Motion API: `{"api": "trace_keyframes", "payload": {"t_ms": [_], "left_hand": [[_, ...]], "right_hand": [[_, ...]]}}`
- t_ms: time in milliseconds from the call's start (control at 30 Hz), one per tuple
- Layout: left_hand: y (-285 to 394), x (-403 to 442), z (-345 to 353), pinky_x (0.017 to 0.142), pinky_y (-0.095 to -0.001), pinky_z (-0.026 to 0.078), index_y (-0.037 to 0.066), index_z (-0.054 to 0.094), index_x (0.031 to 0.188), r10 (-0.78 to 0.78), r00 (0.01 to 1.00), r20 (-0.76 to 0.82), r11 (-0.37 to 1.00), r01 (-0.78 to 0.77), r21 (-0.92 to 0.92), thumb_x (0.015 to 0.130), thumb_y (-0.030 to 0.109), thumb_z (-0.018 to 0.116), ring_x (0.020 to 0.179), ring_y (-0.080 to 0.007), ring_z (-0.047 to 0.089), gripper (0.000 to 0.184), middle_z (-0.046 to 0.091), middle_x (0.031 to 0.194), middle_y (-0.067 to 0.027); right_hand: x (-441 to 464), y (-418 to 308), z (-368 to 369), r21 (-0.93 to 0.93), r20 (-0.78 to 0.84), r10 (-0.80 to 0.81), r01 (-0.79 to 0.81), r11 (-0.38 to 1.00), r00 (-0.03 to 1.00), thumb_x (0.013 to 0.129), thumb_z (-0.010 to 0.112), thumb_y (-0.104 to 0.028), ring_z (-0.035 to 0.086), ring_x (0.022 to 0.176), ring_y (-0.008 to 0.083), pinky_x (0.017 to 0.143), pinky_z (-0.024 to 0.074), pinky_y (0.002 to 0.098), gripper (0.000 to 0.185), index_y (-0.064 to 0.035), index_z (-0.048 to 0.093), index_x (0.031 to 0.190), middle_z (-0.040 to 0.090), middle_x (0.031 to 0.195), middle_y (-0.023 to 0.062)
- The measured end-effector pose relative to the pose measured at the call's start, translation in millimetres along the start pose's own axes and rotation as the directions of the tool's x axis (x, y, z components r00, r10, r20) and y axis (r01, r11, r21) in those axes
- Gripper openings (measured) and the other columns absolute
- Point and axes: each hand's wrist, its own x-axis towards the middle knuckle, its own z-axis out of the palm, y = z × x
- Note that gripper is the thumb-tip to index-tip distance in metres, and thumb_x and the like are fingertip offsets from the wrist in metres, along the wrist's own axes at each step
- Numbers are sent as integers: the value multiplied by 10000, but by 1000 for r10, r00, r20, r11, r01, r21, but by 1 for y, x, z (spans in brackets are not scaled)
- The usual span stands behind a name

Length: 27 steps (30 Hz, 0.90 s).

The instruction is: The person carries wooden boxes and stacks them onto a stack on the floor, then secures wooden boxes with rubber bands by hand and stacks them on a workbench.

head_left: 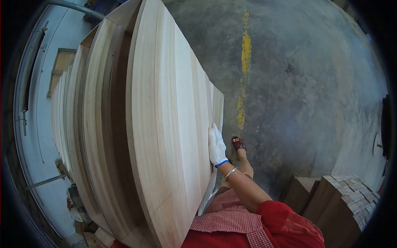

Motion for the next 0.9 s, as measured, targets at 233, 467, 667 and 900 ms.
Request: {"api": "trace_keyframes", "payload": {"t_ms": [233,467,667,900], "left_hand": [[-5,-8,-6,1097,-510,240,72,368,1446,-5,1000,-9,1000,5,-25,893,710,332,1344,-289,364,845,373,1476,-132],[-12,-17,-11,1098,-513,237,73,362,1449,21,999,-25,998,-22,-51,891,712,334,1348,-289,358,848,365,1481,-131],[-6,-27,-14,1099,-516,234,75,356,1452,54,998,-43,996,-57,-63,890,713,336,1352,-290,352,851,358,1485,-130],[1,-29,-25,1099,-519,230,76,350,1455,90,995,-44,995,-92,-48,888,714,338,1356,-290,346,854,350,1490,-129]], "right_hand": [[-1,-12,4,25,-31,87,-87,996,996,991,328,-499,337,1343,399,1119,258,415,682,-2,314,1457,346,1476,234],[3,12,11,-108,-7,-52,51,993,999,1024,325,-324,327,1353,392,1129,255,403,512,-22,328,1438,307,1502,223],[11,-7,8,-226,-8,-123,118,967,992,988,366,-180,360,1324,423,1086,338,420,430,-68,354,1403,318,1485,235],[12,8,11,-367,-52,-330,289,884,943,950,408,-127,434,1248,439,1022,408,445,414,-75,389,1360,369,1437,253]]}}
